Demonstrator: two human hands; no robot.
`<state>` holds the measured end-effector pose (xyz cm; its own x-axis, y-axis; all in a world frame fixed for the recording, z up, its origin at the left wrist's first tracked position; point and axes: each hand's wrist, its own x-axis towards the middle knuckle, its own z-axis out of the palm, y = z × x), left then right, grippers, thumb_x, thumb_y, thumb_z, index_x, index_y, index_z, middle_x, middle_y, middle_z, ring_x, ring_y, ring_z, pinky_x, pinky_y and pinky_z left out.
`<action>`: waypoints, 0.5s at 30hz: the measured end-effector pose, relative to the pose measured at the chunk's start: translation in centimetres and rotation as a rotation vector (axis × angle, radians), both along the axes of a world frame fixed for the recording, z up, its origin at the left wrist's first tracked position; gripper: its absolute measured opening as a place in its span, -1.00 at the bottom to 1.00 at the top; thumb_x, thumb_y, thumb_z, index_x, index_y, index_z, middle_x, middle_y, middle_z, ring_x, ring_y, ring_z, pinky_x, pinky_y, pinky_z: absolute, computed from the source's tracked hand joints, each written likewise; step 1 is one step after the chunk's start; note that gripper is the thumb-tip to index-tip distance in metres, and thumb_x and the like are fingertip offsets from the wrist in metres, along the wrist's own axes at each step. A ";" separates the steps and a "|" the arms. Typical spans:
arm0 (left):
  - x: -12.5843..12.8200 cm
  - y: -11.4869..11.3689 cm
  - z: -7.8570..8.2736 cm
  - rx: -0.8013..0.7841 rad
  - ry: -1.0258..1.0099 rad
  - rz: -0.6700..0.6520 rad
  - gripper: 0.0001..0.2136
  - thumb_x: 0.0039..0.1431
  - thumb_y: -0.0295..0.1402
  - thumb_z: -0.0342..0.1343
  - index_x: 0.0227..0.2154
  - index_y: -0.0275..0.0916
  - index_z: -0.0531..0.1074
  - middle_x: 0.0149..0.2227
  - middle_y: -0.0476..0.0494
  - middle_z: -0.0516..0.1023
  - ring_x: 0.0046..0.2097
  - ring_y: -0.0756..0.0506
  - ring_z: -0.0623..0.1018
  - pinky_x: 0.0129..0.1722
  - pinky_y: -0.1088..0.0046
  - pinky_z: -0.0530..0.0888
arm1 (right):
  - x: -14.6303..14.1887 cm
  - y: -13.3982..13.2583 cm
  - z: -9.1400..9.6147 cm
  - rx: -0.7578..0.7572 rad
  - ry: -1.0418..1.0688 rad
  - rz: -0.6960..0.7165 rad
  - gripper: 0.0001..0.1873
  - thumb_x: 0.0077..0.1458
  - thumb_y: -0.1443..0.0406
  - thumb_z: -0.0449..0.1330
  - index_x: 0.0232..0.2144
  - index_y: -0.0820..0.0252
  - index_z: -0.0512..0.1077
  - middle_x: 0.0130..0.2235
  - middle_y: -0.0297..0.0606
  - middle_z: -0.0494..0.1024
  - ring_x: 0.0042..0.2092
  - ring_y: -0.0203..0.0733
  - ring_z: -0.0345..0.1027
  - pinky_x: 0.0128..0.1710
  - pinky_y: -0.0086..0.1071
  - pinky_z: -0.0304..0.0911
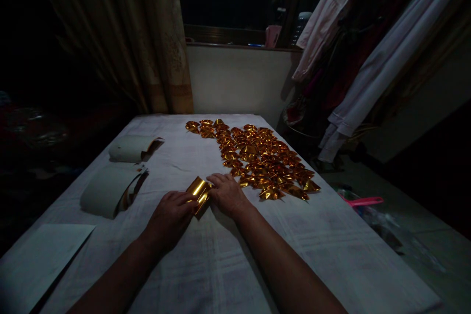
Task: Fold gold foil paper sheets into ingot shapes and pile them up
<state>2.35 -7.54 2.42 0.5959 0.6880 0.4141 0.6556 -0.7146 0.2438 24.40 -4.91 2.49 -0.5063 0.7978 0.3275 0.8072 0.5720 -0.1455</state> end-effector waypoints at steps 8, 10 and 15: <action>-2.8 -1.0 0.5 -0.096 -0.006 -0.002 -0.82 0.19 -0.17 0.21 -0.21 -0.08 0.60 -0.18 -0.12 0.66 -0.13 -0.22 0.58 -0.10 0.15 0.39 | -2.2 -3.2 -1.2 -0.024 0.053 0.092 -0.88 0.23 0.36 0.20 -0.29 0.12 0.57 -0.20 -0.24 0.65 -0.08 -0.12 0.44 -0.03 -0.22 0.17; -3.4 -1.3 0.0 -0.076 0.022 0.027 -0.83 0.18 -0.19 0.23 -0.22 -0.08 0.60 -0.19 -0.12 0.65 -0.14 -0.22 0.57 -0.10 0.16 0.39 | -2.5 -3.6 -1.6 -0.051 0.081 0.073 -0.87 0.22 0.37 0.19 -0.30 0.14 0.56 -0.24 -0.25 0.65 -0.14 -0.14 0.44 -0.06 -0.24 0.16; -3.5 -1.7 -0.7 -0.093 0.035 0.119 -0.91 0.23 -0.32 0.18 -0.28 -0.10 0.59 -0.28 -0.10 0.62 -0.21 -0.19 0.54 -0.16 0.22 0.38 | -1.4 -3.2 -2.8 -0.077 0.271 0.024 -0.86 0.16 0.35 0.25 -0.21 0.10 0.57 -0.09 -0.24 0.63 -0.04 -0.11 0.43 -0.01 -0.22 0.16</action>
